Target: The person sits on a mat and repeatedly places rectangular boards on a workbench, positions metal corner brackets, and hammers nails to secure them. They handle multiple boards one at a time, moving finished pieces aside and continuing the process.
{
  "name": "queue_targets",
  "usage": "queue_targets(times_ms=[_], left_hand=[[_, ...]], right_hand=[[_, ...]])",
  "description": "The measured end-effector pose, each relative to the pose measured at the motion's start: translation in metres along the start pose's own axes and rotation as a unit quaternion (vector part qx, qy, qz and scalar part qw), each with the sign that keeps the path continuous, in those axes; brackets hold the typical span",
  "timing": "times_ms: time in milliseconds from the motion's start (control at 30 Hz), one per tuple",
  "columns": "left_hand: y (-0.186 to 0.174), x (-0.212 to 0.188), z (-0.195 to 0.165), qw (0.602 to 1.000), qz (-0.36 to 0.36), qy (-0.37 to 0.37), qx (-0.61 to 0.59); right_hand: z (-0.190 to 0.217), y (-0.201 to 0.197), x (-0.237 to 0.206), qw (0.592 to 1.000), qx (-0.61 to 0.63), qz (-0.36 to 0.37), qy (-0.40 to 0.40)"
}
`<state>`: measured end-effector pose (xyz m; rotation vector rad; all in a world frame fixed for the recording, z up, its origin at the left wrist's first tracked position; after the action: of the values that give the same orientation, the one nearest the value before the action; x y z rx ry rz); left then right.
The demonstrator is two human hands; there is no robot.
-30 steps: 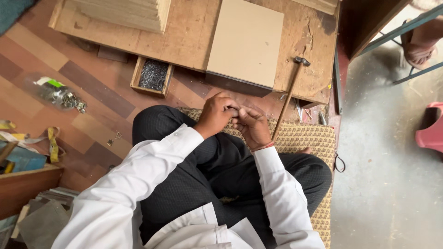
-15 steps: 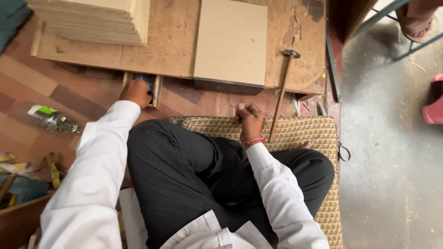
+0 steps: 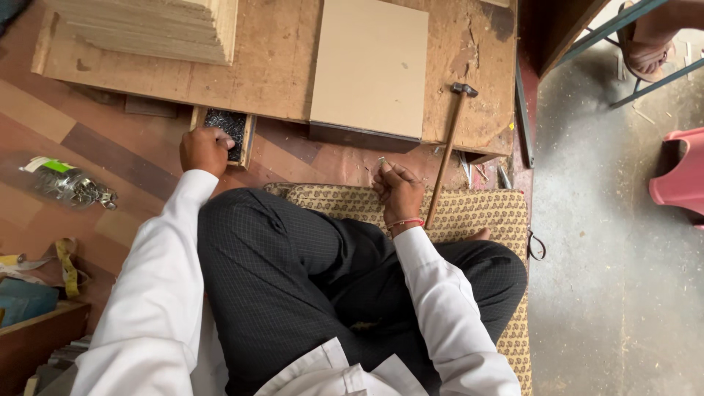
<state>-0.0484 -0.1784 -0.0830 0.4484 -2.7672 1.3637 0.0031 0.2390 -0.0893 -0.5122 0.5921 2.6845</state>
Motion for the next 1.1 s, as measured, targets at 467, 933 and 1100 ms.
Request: queue_targets(times_ms=[467, 933, 1100], left_hand=[[-0.042, 0.011, -0.026, 0.887, -0.073, -0.046, -0.454], [0.055, 0.021, -0.219, 0.888, 0.122, 0.09, -0.435], [0.098, 0.019, -0.233, 0.931, 0.076, 0.184, -0.307]], right_hand=[[-0.011, 0.057, 0.051, 0.986, 0.126, -0.105, 0.028], [-0.015, 0.061, 0.058, 0.983, 0.139, -0.123, 0.008], [-0.016, 0.058, 0.058, 0.981, 0.127, -0.143, 0.004]])
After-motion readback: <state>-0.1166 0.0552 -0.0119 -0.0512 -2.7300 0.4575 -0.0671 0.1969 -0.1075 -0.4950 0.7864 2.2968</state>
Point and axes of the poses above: each hand's wrist, its own x-axis towards the middle knuckle, its own y-axis out of the palm, z = x × y, the point moved 7 cm from there along x, towards the middle knuckle, and after that the axes turned 1 degree about -z, right-handed, at the moved point
